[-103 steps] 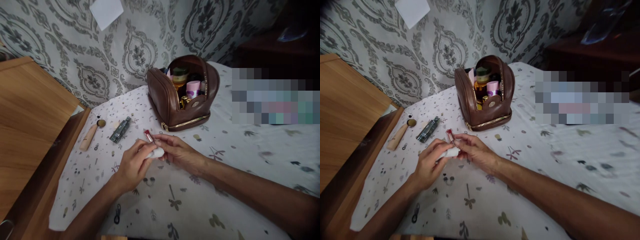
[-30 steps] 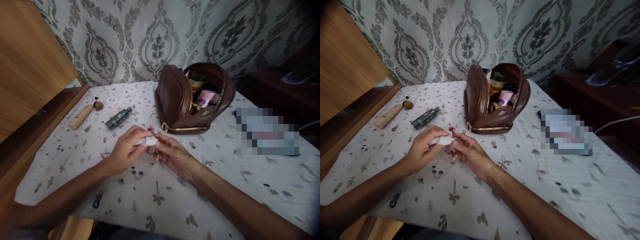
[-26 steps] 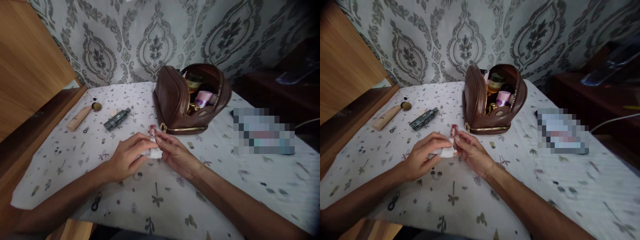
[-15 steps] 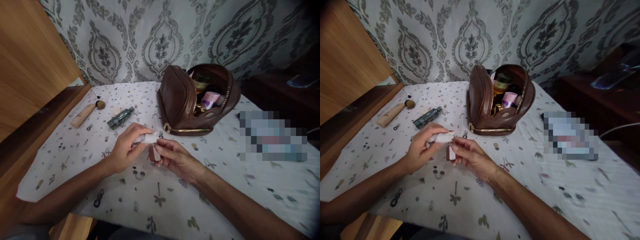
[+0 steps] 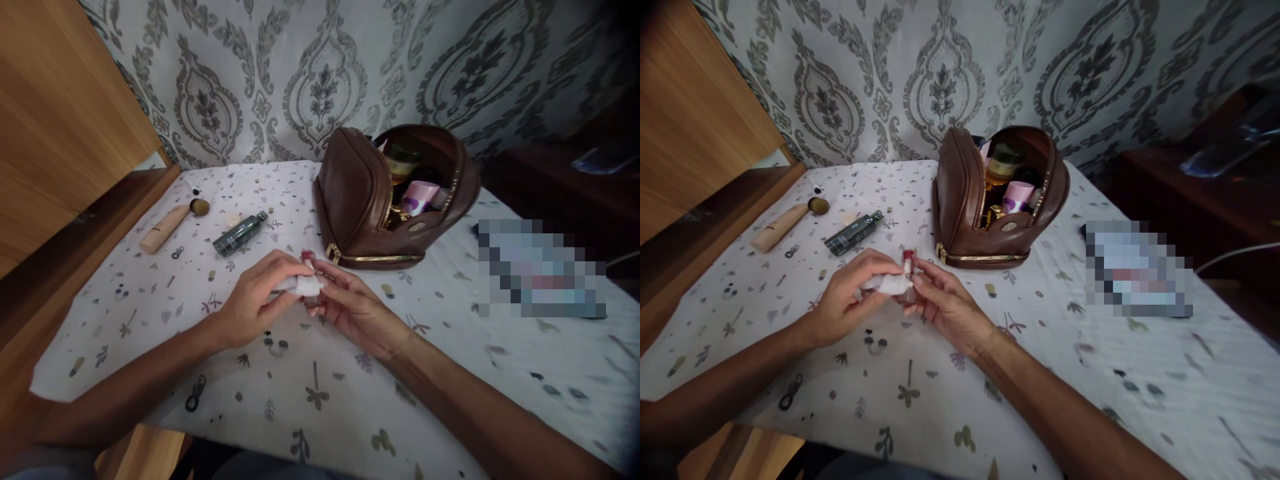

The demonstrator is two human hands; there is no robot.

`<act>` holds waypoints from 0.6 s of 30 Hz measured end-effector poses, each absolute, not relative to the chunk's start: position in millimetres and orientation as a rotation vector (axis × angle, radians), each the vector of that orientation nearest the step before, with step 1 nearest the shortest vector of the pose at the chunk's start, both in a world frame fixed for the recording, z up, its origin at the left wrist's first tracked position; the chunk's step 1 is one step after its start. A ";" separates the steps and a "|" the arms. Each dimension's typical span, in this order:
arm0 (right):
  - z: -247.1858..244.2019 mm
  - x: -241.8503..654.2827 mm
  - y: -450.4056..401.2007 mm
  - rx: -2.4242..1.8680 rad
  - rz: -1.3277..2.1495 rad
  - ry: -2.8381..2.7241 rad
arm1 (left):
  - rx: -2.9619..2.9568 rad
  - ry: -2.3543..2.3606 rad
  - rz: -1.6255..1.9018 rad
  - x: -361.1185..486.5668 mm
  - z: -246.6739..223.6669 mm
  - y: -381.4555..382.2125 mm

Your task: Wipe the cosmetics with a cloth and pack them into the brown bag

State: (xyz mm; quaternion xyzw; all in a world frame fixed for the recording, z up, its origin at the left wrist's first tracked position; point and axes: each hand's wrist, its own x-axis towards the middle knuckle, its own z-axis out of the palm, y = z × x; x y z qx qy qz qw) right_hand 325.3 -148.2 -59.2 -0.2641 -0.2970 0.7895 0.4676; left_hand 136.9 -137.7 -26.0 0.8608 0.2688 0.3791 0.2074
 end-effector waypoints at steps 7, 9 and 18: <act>-57.1 326.5 -147.7 -0.775 1.867 -0.749 | 2.408 0.522 0.930 141.6 -23.8 -143.6; -58.7 326.6 -148.1 -0.726 1.868 -0.806 | 2.400 0.563 0.971 141.3 -24.8 -142.3; -65.4 327.0 -151.8 -0.675 2.007 -0.944 | 2.205 1.010 1.190 132.6 -31.8 -128.4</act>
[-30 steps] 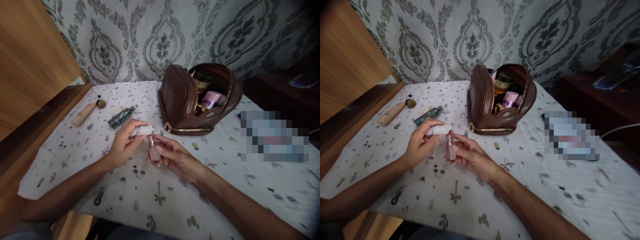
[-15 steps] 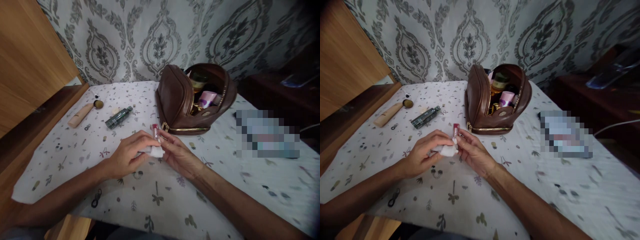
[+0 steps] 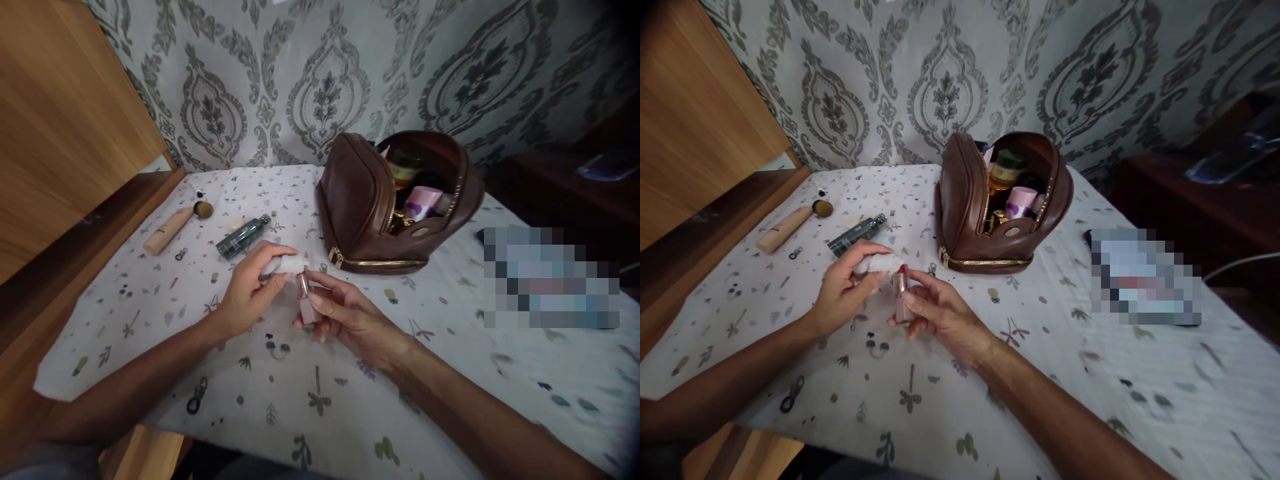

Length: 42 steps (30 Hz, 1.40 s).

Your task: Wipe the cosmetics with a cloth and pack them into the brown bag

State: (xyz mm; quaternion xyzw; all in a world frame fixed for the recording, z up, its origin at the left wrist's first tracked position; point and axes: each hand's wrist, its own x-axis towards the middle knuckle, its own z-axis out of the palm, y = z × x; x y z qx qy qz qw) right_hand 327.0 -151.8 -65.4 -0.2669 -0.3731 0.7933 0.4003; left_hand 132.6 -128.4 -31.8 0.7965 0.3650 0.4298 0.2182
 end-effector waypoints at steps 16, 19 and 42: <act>-61.4 327.4 -149.5 -0.710 1.898 -0.864 | 2.188 0.688 0.980 136.2 -27.0 -136.4; -61.4 327.7 -150.9 -0.695 1.931 -0.955 | 2.136 0.932 1.108 134.3 -27.8 -133.4; -62.7 328.7 -149.2 -0.650 1.946 -0.877 | 2.162 0.832 1.053 133.8 -25.8 -133.1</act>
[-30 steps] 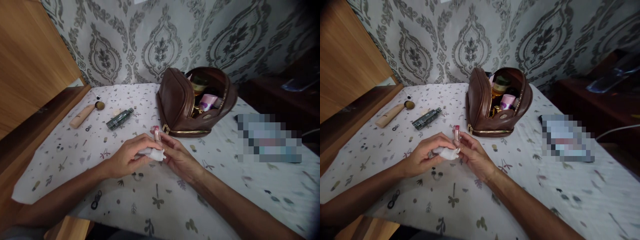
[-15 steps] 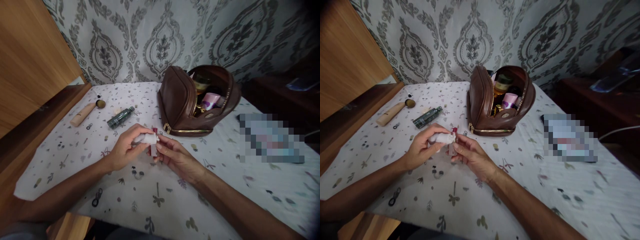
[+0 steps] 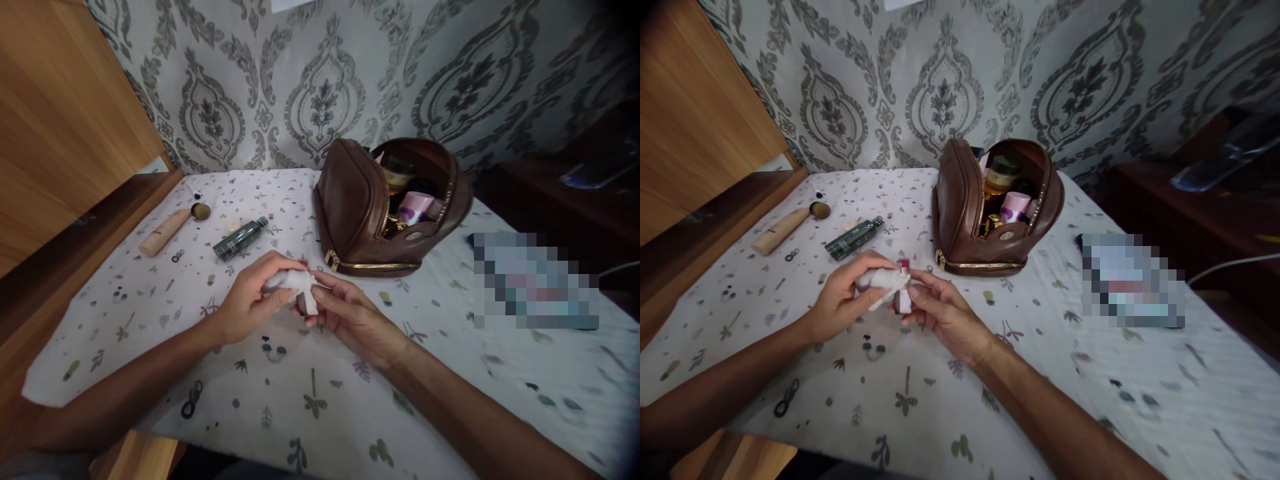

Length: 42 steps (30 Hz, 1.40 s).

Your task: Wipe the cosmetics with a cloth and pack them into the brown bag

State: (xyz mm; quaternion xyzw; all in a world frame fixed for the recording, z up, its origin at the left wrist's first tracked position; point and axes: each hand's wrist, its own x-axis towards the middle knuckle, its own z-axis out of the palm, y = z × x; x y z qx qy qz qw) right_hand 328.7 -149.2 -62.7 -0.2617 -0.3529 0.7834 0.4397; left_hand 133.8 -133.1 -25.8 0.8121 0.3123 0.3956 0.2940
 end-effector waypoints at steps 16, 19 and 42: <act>-65.6 329.0 -146.8 -0.639 1.867 -0.925 | 1.872 0.721 0.757 126.0 -15.4 -128.9; -67.1 328.5 -149.9 -0.700 1.780 -1.107 | 1.809 0.812 0.917 126.1 -17.8 -127.8; -62.1 324.6 -159.3 -0.906 1.376 -1.581 | 1.676 1.179 0.945 120.9 -24.7 -123.5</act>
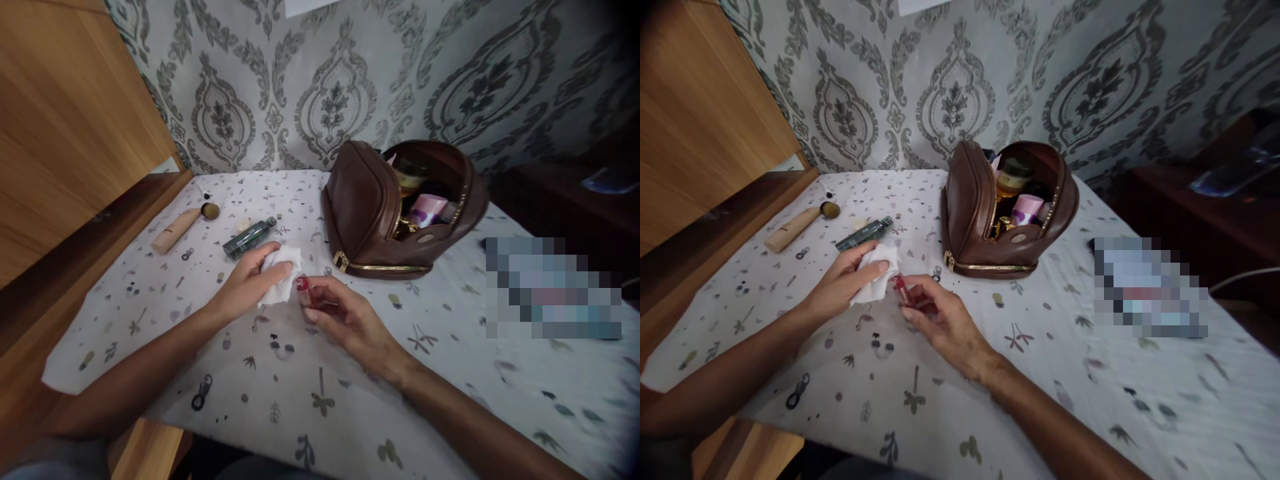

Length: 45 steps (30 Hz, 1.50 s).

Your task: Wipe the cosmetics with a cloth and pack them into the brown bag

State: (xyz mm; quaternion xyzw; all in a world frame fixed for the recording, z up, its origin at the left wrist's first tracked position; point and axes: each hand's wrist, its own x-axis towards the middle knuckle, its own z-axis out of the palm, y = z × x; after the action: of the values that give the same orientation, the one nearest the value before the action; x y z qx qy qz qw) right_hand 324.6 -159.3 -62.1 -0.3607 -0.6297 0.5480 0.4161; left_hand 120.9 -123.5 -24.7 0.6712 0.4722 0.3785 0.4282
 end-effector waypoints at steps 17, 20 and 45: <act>-55.0 322.8 -150.3 -0.669 1.928 -0.424 | 2.900 0.653 1.159 128.1 -29.3 -138.7; -46.8 324.7 -151.0 -0.586 1.929 -0.369 | 3.058 0.606 1.157 131.0 -34.2 -139.0; 61.4 484.2 -122.0 -1.207 0.310 -1.799 | 3.513 0.972 0.255 238.2 24.9 -84.2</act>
State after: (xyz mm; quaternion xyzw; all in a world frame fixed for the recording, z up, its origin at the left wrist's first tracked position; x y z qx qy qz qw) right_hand 484.2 -122.0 61.4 -0.4901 -0.7304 0.1260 0.4588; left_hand 238.2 -84.2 24.9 0.9302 0.2573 0.0675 -0.2531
